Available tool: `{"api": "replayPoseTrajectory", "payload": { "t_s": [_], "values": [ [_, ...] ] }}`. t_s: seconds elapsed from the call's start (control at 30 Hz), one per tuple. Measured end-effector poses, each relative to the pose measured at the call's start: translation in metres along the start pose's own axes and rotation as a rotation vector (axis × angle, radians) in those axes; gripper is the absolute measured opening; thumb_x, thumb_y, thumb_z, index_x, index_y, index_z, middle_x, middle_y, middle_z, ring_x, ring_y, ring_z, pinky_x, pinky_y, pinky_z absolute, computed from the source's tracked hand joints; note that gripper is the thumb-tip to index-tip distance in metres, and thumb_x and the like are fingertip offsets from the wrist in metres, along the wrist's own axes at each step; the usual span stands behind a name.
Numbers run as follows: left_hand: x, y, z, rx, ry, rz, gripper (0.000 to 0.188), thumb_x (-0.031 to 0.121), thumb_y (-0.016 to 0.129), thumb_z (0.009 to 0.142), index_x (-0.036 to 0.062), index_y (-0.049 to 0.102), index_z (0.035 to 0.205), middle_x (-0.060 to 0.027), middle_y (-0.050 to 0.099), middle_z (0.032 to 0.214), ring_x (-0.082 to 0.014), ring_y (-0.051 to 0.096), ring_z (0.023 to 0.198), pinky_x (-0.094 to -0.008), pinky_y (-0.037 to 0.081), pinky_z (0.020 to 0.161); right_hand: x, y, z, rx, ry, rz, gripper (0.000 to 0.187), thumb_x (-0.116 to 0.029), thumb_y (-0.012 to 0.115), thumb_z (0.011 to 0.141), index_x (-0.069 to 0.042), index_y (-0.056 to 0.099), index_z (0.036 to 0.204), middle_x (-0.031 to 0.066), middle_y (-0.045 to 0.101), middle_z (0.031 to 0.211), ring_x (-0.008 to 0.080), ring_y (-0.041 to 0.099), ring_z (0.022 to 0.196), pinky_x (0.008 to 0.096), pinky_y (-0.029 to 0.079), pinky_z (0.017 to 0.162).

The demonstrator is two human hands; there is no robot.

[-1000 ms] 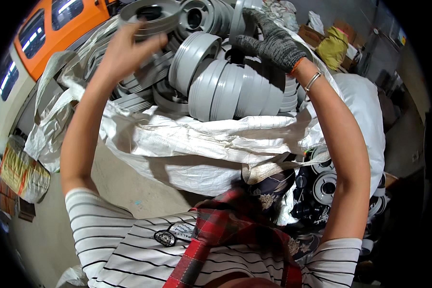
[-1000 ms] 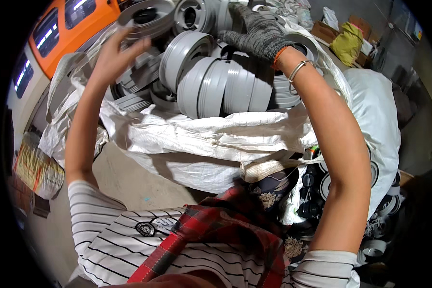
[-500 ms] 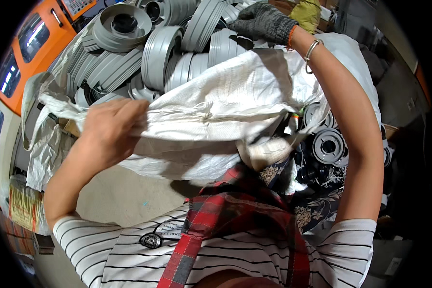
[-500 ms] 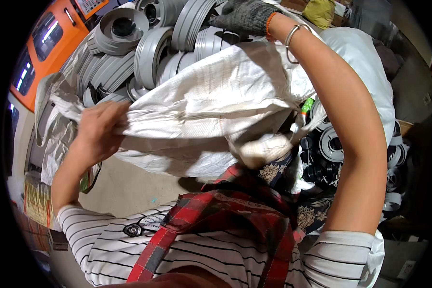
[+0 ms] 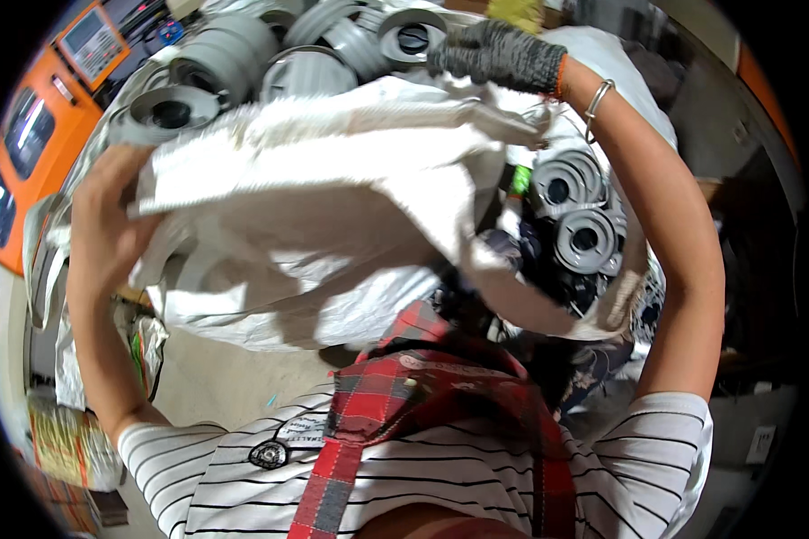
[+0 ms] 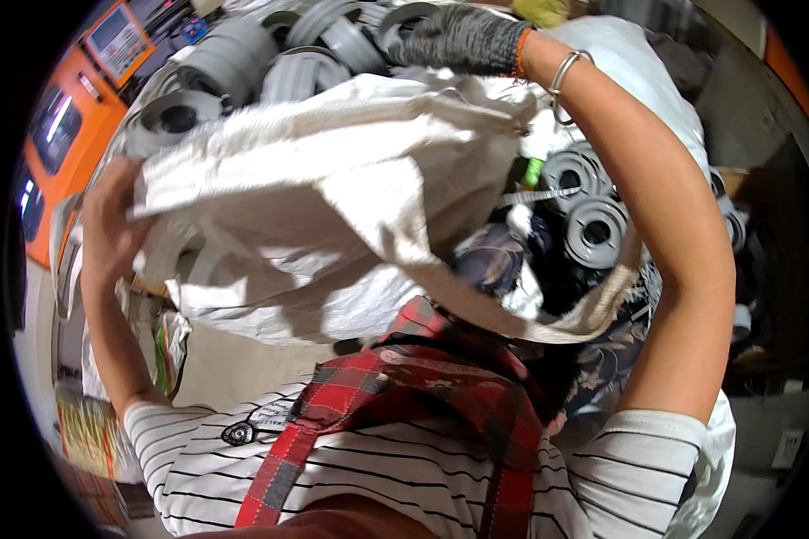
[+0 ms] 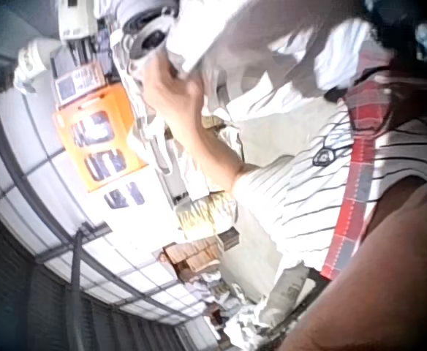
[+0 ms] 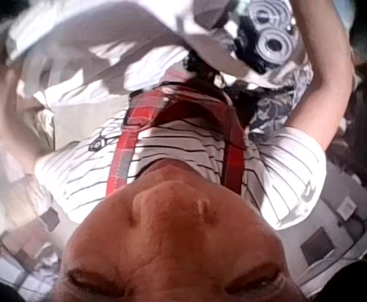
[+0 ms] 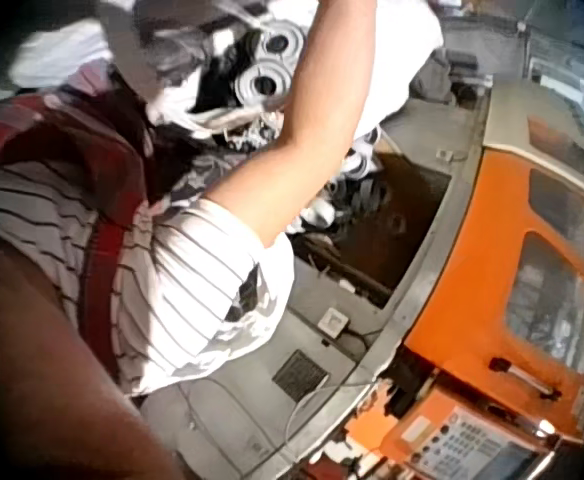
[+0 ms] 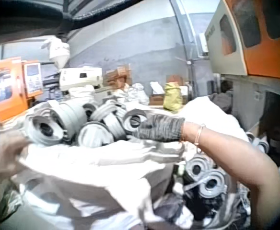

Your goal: The person cleans grey circular plastic parts by hand using a grey cloth. They pick up each part from a pile, wipe the surfaces, and place them into a large white sack. The process is repeated for multiple units throughout the clip.

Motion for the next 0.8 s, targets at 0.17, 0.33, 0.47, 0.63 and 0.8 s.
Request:
{"api": "replayPoseTrajectory", "payload": {
  "t_s": [0.17, 0.33, 0.47, 0.63, 0.8],
  "values": [
    [0.061, 0.026, -0.022, -0.135, 0.463, 0.115, 0.080, 0.051, 0.068, 0.065, 0.0037, 0.050, 0.127, -0.0160, 0.049, 0.128, -0.0381, 0.044, 0.121, -0.0510, 0.025, 0.104, -0.010, 0.004, -0.092, 0.130, 0.009, -0.010, 0.040, -0.039, 0.052, 0.089, -0.004, 0.059, 0.107, 0.0166, 0.061, 0.104, 0.0304, 0.058, 0.097, 0.0385, 0.047, 0.083],
    [0.122, 0.109, -0.018, -0.261, 0.525, -0.387, 0.059, 0.041, 0.069, 0.074, -0.0008, 0.058, 0.114, -0.0170, 0.057, 0.118, -0.0339, 0.050, 0.116, -0.0456, 0.037, 0.096, 0.102, 0.038, -0.213, 0.293, 0.284, -0.370, 0.031, -0.029, 0.056, 0.088, -0.008, 0.060, 0.111, 0.0111, 0.063, 0.104, 0.0219, 0.062, 0.089, 0.0334, 0.049, 0.081],
    [0.141, 0.165, -0.010, -0.195, 0.276, -0.422, 0.030, 0.015, 0.065, 0.079, -0.0047, 0.062, 0.102, -0.0171, 0.063, 0.102, -0.0305, 0.059, 0.099, -0.0410, 0.045, 0.086, 0.139, 0.084, -0.314, 0.413, 0.584, -0.399, 0.029, -0.031, 0.053, 0.087, -0.013, 0.062, 0.108, 0.0133, 0.064, 0.092, 0.0297, 0.061, 0.087, 0.0375, 0.049, 0.071],
    [0.204, 0.169, -0.006, -0.174, 0.564, -1.103, 0.023, 0.003, 0.062, 0.076, -0.0051, 0.062, 0.097, -0.0177, 0.064, 0.097, -0.0312, 0.061, 0.091, -0.0376, 0.047, 0.082, 0.194, 0.173, -0.402, 0.430, 1.358, 0.192, 0.076, -0.071, 0.054, 0.069, -0.003, 0.063, 0.103, 0.0185, 0.065, 0.095, 0.0340, 0.060, 0.094, 0.0403, 0.045, 0.085],
    [0.310, 0.275, 0.037, -0.771, 0.310, -1.369, 0.043, 0.010, 0.067, 0.079, -0.0060, 0.052, 0.117, -0.0170, 0.058, 0.114, -0.0237, 0.057, 0.101, -0.0317, 0.043, 0.091, 0.208, 0.239, -0.434, 0.590, 1.584, 0.193, 0.095, -0.073, 0.054, 0.069, 0.003, 0.046, 0.126, 0.0264, 0.051, 0.123, 0.0381, 0.048, 0.117, 0.0383, 0.036, 0.099]
  ]
}}
Point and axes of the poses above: each hand's wrist, its own z-axis towards the middle knuckle, its own y-axis out of the palm, x = y × z, the point moved 1 cm from there along z, towards the middle knuckle
